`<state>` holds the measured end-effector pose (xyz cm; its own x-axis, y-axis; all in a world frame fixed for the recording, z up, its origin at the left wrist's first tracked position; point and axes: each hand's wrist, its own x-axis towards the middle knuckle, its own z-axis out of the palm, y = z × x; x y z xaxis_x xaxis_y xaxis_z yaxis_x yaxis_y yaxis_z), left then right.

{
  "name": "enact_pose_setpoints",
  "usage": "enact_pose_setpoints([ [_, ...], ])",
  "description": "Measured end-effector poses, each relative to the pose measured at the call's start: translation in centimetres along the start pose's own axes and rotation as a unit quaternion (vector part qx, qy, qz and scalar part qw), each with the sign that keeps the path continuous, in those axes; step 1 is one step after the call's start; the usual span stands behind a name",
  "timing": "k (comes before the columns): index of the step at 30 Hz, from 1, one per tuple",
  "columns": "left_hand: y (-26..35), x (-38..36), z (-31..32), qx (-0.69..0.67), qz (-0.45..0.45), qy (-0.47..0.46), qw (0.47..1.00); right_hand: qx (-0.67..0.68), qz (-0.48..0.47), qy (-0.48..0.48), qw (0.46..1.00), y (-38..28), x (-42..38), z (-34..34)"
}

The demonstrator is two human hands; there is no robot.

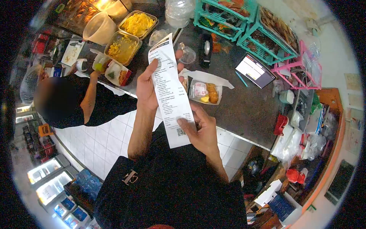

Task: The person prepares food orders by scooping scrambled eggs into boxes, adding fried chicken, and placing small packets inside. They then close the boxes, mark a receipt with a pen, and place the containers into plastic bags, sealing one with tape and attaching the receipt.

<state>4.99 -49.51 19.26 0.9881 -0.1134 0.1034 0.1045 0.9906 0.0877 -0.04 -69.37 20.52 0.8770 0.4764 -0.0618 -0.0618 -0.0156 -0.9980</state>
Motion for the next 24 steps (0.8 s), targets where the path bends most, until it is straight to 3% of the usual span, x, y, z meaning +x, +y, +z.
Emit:
enact_pose_setpoints([
  [19,5.6,1.1,0.3,-0.045,-0.032,-0.009,0.998,-0.007,0.020,0.028,0.999,-1.2,3.3,5.0],
  [24,6.1,0.6,-0.3,-0.018,-0.052,0.045,0.997,0.009,0.012,0.042,0.999,-0.5,4.0,6.6],
])
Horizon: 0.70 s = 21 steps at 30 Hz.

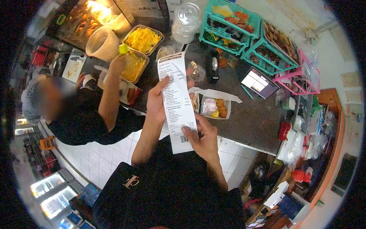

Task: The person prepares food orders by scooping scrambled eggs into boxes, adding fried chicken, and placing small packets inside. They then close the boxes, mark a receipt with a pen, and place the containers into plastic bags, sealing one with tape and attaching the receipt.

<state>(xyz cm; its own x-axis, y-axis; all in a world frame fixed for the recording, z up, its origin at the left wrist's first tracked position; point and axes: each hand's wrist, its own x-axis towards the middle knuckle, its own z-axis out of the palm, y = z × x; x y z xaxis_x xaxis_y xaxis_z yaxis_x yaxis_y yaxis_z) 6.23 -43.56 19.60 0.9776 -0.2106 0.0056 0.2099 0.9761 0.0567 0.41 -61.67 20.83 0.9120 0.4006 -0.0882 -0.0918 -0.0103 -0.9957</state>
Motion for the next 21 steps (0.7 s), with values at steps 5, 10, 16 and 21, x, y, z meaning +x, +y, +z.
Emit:
enact_pose_setpoints([
  [5,0.7,0.3,-1.5,-0.012,-0.035,-0.007,0.999,-0.015,0.030,0.030,0.999,0.3,0.1,1.1],
  [10,0.3,1.0,-2.0,0.001,-0.065,-0.003,0.998,0.006,0.046,0.063,0.997,1.1,-0.6,1.5],
  [16,-1.5,3.1,-2.3,-0.011,-0.073,-0.001,0.997,-0.043,0.041,0.058,0.997,1.6,-0.3,-1.6],
  [21,-4.8,6.0,-1.9,0.013,-0.046,0.019,0.999,-0.068,0.047,-0.008,0.997,0.9,0.3,-7.4],
])
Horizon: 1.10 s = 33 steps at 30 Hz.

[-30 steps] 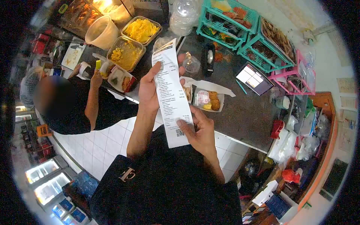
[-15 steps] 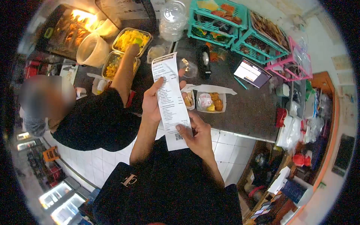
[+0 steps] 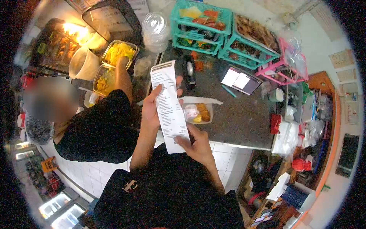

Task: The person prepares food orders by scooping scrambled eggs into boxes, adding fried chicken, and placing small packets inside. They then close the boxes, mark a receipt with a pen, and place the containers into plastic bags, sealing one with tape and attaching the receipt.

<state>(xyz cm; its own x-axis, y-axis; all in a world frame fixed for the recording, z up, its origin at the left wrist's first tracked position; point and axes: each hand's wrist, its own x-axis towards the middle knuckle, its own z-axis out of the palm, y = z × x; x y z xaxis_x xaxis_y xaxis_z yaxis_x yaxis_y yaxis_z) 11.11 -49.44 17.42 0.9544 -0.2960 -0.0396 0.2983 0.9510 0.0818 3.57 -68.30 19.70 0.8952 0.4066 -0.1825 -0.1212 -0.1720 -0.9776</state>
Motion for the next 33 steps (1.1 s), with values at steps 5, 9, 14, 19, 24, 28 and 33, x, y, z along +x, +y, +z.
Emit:
enact_pose_setpoints([
  [5,-3.6,4.0,1.1,0.056,0.049,0.027,0.997,-0.130,-0.023,-0.155,0.979,1.9,1.4,-13.0],
  [9,-6.1,6.8,1.8,0.052,0.077,0.039,0.995,-0.211,-0.072,0.176,0.959,7.8,8.4,-25.2],
  [14,-7.6,9.3,1.8,0.078,0.112,0.060,0.989,-0.459,-0.158,0.302,0.821,15.9,25.8,-36.4],
  [19,-7.6,9.8,1.5,0.063,0.137,0.088,0.985,-0.628,-0.039,0.340,0.699,20.7,39.1,-40.3],
  [24,-7.2,8.7,1.8,0.043,0.200,0.120,0.971,-0.674,-0.086,0.302,0.669,22.3,43.0,-43.5],
  [28,-6.8,8.0,0.8,0.034,0.200,0.104,0.974,-0.644,0.062,0.296,0.703,22.2,42.8,-44.1],
  [33,-6.4,7.6,1.8,0.047,0.181,0.077,0.979,-0.688,-0.049,0.357,0.631,24.9,43.3,-45.2],
])
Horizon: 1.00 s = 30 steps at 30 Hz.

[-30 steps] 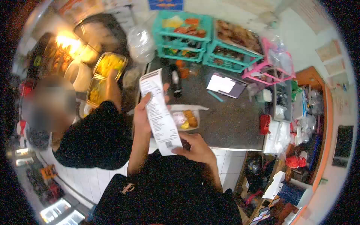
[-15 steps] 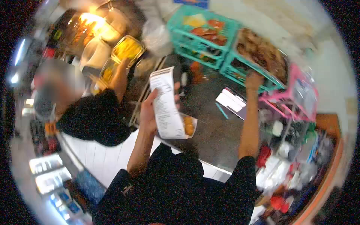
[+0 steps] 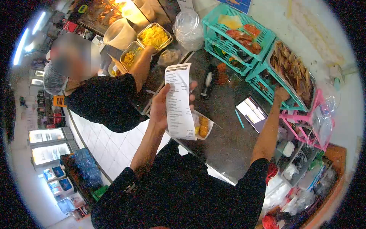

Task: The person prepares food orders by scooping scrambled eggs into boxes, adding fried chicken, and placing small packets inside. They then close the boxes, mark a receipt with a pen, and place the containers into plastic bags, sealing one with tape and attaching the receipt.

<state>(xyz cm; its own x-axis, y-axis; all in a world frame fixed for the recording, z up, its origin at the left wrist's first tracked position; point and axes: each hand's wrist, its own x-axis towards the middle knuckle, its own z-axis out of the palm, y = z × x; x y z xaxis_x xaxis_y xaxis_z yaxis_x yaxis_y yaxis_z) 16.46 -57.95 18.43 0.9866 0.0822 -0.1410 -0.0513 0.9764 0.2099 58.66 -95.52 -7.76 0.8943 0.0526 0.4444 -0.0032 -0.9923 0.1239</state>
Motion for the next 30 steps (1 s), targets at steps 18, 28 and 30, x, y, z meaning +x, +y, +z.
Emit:
enact_pose_setpoints([
  [18,3.5,-3.5,-1.6,0.003,0.039,0.034,0.999,0.694,0.262,0.137,0.656,0.2,-1.8,4.7],
  [28,8.1,-10.1,-4.3,0.027,0.123,0.084,0.988,0.928,0.134,-0.134,0.321,0.4,-17.5,-16.5],
  [30,8.5,-11.7,-5.4,0.033,0.138,0.096,0.985,0.818,0.213,-0.288,0.449,-5.0,-22.1,-28.6],
])
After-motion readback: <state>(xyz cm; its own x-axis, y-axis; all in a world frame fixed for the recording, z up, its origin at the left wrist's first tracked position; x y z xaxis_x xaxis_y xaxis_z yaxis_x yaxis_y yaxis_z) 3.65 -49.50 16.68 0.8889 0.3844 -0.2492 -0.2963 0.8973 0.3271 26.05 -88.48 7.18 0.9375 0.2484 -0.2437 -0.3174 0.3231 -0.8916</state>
